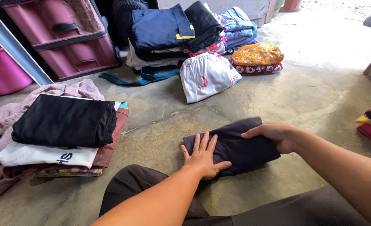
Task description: The person folds several garments on the floor, including a white patterned short, a dark purple short, and a leopard-print short. Each item is smoothed, folded in half, then folded again into a compact rectangle and placed in a growing stack.
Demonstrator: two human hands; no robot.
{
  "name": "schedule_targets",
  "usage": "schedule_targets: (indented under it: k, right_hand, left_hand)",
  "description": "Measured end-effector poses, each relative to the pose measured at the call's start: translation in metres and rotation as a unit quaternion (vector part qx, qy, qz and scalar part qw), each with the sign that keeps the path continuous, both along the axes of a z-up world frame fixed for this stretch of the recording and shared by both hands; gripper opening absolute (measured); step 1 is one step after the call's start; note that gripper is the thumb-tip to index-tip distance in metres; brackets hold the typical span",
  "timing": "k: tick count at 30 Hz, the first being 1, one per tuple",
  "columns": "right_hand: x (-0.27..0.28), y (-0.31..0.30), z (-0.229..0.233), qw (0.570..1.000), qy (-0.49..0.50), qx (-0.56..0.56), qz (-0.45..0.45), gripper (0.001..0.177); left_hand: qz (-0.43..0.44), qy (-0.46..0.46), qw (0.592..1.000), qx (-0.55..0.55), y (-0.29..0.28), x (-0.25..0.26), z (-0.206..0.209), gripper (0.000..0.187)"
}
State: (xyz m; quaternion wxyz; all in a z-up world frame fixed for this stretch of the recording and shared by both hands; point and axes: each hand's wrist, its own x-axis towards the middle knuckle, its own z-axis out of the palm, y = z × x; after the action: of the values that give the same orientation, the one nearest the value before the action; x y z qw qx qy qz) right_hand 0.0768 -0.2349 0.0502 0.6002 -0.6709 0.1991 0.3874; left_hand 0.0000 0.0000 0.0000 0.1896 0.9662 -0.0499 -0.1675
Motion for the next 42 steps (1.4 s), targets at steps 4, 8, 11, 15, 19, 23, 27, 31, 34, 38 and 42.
schedule_targets:
  k: [4,8,11,15,19,23,27,31,34,38,42]
  right_hand:
    - [0.0,-0.012,0.003,0.991,-0.031,0.126,0.011,0.042]
    - [0.003,-0.021,0.008,0.925,-0.084,0.369,-0.03,0.043]
    - [0.005,-0.022,0.012,0.851,-0.097,0.514,-0.06,0.043]
    - [0.013,-0.015,0.016,0.783,-0.094,0.611,-0.065,0.039]
    - [0.039,-0.018,0.016,0.891,-0.125,0.433,-0.054,0.04]
    - [0.076,-0.017,-0.009,0.987,-0.132,0.085,-0.048,0.031]
    - [0.149,-0.004,-0.008,0.979,-0.202,0.004,-0.034,0.026]
    - [0.24,0.012,0.065,0.941,-0.325,-0.023,-0.087,0.043]
    - [0.279,0.016,0.104,0.854,-0.424,-0.234,-0.187,0.061]
    - [0.273,0.003,0.083,0.833,-0.485,-0.192,-0.185,0.039]
    - [0.201,-0.007,0.0,0.888,-0.42,-0.11,-0.154,0.015]
  left_hand:
    - [0.052,-0.015,0.995,-0.082,-0.006,0.008,0.002,0.118]
    - [0.173,-0.078,0.906,-0.378,-0.009,0.027,0.008,0.126]
    - [0.216,0.076,0.725,-0.649,-0.005,0.043,0.016,0.127]
    - [0.2,0.274,0.569,-0.749,0.014,0.063,0.016,0.086]
    - [0.143,0.311,0.526,-0.778,0.047,0.102,-0.001,0.047]
    - [0.245,0.262,0.693,-0.626,0.088,0.153,-0.035,0.026]
    - [0.208,0.224,0.699,-0.647,0.107,0.233,-0.034,0.032]
    - [0.152,0.175,0.68,-0.696,0.117,0.328,0.059,0.033]
    - [0.247,0.037,0.708,-0.661,0.111,0.349,0.115,0.041]
    - [0.422,-0.135,0.79,-0.424,0.08,0.314,0.104,0.054]
    - [0.366,-0.087,0.82,-0.431,0.0,0.26,0.059,0.055]
